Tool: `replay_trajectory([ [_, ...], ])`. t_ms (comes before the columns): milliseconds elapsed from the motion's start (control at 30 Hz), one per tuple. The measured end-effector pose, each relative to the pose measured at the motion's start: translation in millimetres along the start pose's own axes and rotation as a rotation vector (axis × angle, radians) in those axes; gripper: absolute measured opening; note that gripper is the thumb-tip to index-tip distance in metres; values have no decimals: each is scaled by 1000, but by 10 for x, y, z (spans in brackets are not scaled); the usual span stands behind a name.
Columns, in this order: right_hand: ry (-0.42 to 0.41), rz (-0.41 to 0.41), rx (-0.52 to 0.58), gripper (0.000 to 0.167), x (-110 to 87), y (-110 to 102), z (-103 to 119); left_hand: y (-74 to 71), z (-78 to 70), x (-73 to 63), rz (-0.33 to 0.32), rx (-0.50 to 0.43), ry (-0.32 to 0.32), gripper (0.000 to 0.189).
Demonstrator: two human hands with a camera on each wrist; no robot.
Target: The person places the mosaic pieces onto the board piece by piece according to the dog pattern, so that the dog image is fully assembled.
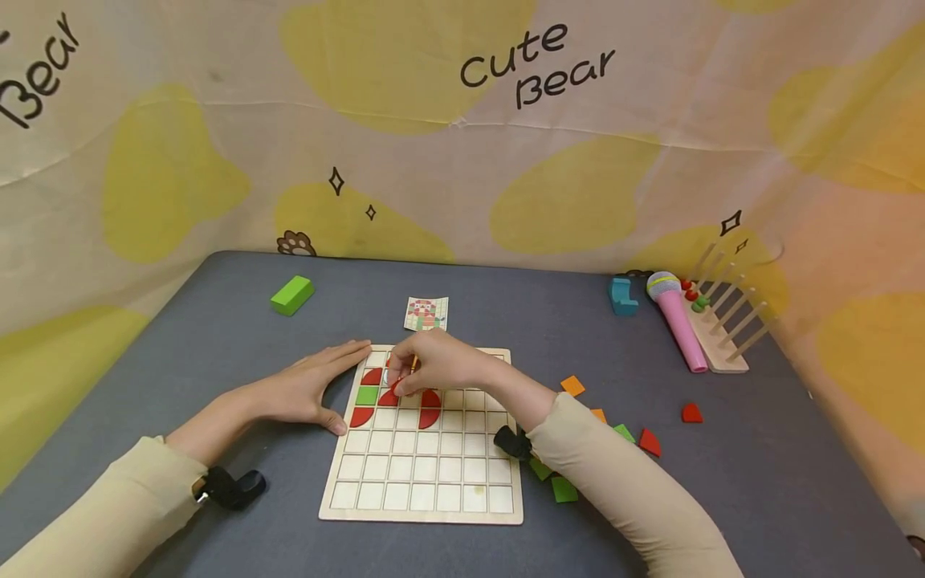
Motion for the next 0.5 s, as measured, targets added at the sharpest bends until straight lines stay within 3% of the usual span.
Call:
replay_trajectory([
  [200, -61, 37, -83, 7, 153, 90, 99, -5, 14, -2, -5, -4, 14, 117],
  [500, -63, 90, -175, 15, 279, 169, 150, -8, 10, -3, 6, -5, 9, 117],
])
Point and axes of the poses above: each hand's wrist, its own x-axis towards the middle knuckle, its own y-axis out of the palm, z = x × y, the point moved 1 cm from there along x, towards the middle knuckle, and after that the axes turned 8 degrees about -y, right-handed, at the moved point
